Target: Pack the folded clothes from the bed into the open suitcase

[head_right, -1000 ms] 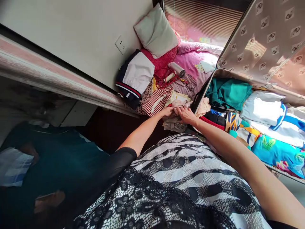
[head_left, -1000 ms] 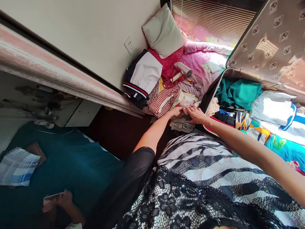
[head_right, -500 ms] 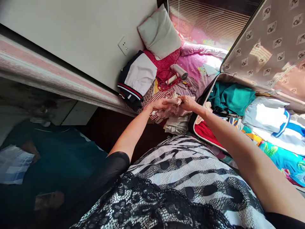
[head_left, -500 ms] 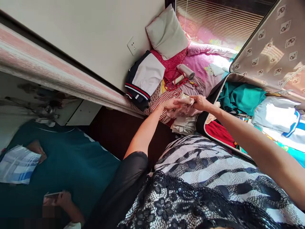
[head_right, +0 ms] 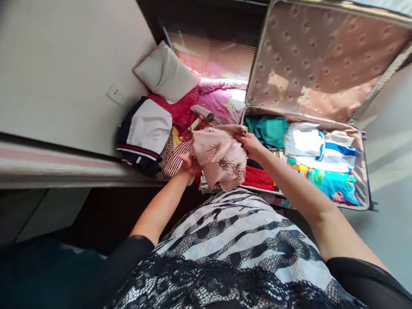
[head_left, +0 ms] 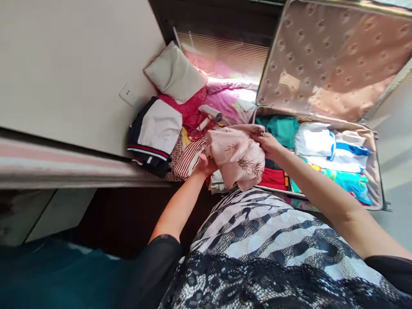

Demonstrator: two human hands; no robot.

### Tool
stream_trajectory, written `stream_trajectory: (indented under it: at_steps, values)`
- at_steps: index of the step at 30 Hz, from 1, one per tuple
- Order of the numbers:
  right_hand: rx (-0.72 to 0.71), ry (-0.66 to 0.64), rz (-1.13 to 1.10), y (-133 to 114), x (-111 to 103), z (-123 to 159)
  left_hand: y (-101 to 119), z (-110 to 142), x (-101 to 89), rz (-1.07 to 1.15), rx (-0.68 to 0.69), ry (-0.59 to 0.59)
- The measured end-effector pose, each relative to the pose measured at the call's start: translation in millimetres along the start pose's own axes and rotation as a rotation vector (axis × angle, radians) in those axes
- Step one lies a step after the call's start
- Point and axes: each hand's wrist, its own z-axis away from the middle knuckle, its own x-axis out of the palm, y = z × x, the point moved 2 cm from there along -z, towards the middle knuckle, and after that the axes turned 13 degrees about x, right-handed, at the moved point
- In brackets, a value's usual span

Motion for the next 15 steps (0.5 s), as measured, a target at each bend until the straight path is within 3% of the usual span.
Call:
stream_trajectory:
  at_steps: [3,7,12,15]
  values:
    - [0.129,0.123,-0.212,30,-31,16,-16,1,32.2,0.094,-0.121,-0.057]
    - [0.206,0.154,-0.323,47,-77,37,-27,-17,74.6,0.168,-0.235,-0.045]
    - [0.194,0.199,-0.362,27,-145,29,-26,-73,132.0,0.185,-0.323,-0.031]
    - [0.2,0.2,-0.368,14,-173,12,-26,-103,157.3,0.222,-0.322,-0.007]
